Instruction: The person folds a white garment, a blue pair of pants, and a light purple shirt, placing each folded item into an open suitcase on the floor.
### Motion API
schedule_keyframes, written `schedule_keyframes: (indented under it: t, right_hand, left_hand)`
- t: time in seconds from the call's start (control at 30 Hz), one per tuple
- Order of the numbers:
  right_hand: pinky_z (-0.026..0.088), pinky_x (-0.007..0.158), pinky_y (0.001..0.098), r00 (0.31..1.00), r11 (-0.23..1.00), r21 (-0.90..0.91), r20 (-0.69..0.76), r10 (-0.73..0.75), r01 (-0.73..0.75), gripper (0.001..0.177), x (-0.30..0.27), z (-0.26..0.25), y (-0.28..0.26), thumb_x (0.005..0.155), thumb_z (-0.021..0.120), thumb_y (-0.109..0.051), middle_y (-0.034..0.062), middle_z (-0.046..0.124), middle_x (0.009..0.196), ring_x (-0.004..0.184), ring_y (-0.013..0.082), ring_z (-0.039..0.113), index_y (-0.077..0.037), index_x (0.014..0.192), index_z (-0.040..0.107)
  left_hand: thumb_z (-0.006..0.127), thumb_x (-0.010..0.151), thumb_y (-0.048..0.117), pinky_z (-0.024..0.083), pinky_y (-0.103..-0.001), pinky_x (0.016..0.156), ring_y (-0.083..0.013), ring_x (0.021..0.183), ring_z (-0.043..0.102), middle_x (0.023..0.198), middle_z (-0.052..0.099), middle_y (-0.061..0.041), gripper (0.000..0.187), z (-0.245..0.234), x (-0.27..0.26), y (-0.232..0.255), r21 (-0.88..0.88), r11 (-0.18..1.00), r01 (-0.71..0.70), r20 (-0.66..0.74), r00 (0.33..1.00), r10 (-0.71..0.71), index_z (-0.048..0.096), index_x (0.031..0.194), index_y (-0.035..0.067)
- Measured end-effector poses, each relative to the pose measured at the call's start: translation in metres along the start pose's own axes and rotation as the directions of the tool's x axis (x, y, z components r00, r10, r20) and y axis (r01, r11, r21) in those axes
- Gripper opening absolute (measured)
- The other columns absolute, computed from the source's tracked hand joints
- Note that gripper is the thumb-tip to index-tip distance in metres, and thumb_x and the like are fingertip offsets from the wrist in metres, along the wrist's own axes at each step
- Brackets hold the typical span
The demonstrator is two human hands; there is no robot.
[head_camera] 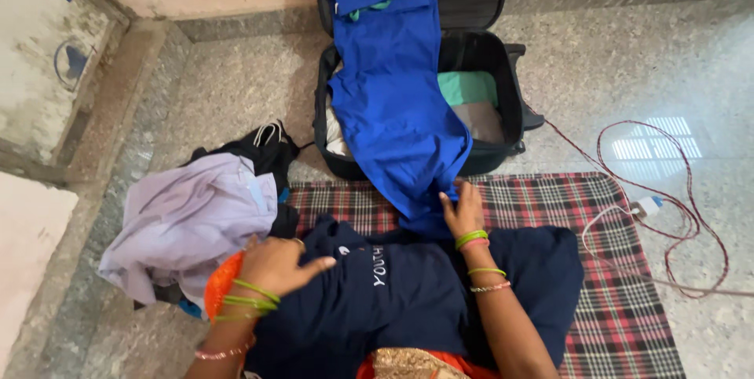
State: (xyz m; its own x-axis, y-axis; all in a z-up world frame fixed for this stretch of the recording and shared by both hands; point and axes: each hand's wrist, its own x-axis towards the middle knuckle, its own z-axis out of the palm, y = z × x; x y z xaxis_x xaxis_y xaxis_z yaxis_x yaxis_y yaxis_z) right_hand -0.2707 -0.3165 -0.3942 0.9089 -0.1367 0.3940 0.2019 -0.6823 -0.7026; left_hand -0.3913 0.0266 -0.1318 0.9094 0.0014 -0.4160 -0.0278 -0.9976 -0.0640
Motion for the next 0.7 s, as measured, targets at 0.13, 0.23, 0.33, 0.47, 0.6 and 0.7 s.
schedule_keyframes:
  t: [0.13,0.23,0.33,0.47,0.6,0.7]
  right_hand:
    - [0.050,0.092,0.0480,0.995,0.996,-0.026,0.062,-0.079,0.081,0.050,0.001,-0.012,-0.019,0.092,0.072,-0.029,0.0225,0.064,0.114,0.107,0.0416,0.061,-0.002,0.131,0.056]
    - [0.050,0.092,0.0482,0.990,0.991,0.037,0.051,-0.133,0.131,0.050,-0.003,-0.031,-0.041,0.093,0.070,-0.026,0.0223,0.064,0.115,0.107,0.0419,0.062,0.000,0.134,0.055]
    - [0.050,0.090,0.0477,0.984,0.986,-0.057,0.085,-0.153,0.159,0.042,0.005,-0.066,-0.064,0.094,0.069,-0.028,0.0186,0.067,0.111,0.103,0.0415,0.064,-0.006,0.129,0.062]
    - [0.050,0.091,0.0531,0.991,0.739,-0.663,0.129,-0.043,0.119,0.033,0.003,-0.143,-0.071,0.086,0.067,-0.039,0.0076,0.076,0.101,0.095,0.0338,0.070,-0.023,0.114,0.075]
    - [0.054,0.094,0.0512,0.803,0.708,-0.682,0.311,0.508,-0.183,0.047,0.002,-0.220,-0.046,0.092,0.062,-0.063,0.0105,0.076,0.111,0.108,0.0337,0.071,-0.026,0.117,0.077]
    - [0.054,0.089,0.0483,0.889,0.906,-0.375,0.324,0.325,-0.195,0.041,-0.010,-0.234,-0.020,0.092,0.065,-0.051,0.0147,0.076,0.104,0.100,0.0360,0.071,-0.019,0.114,0.078]
  left_hand:
    - [0.056,0.101,0.038,0.051,-0.048,0.093,-0.0308,0.095,0.071,0.095,0.075,-0.012,0.027,0.022,-0.026,0.017,-0.108,0.994,0.031,-0.271,0.961,-0.059,0.071,0.103,0.016]
    - [0.070,0.073,0.039,0.049,-0.052,0.081,-0.0354,0.086,0.069,0.086,0.075,-0.014,0.044,0.034,-0.037,0.004,0.022,1.000,-0.010,-0.711,0.703,0.023,0.075,0.100,0.004]
    - [0.066,0.084,0.024,0.054,-0.048,0.089,-0.0308,0.089,0.071,0.086,0.074,-0.008,0.015,0.036,-0.042,-0.007,0.022,0.996,-0.091,-0.793,0.604,0.073,0.071,0.089,0.012]
    - [0.067,0.096,0.026,0.054,-0.042,0.073,-0.0313,0.079,0.071,0.086,0.074,-0.013,0.017,0.034,-0.059,-0.040,-0.371,0.929,0.014,-0.695,0.659,-0.287,0.077,0.101,0.013]
    - [0.071,0.097,0.009,0.052,-0.031,0.077,-0.0203,0.087,0.070,0.098,0.075,-0.012,0.015,0.040,-0.088,-0.100,-0.642,0.719,-0.267,-0.727,0.512,-0.458,0.074,0.110,0.003]
    - [0.073,0.097,0.004,0.049,-0.021,0.082,-0.0078,0.092,0.063,0.102,0.071,-0.004,0.017,0.051,-0.113,-0.120,-0.807,0.370,-0.460,-0.590,0.616,-0.522,0.072,0.113,0.001]
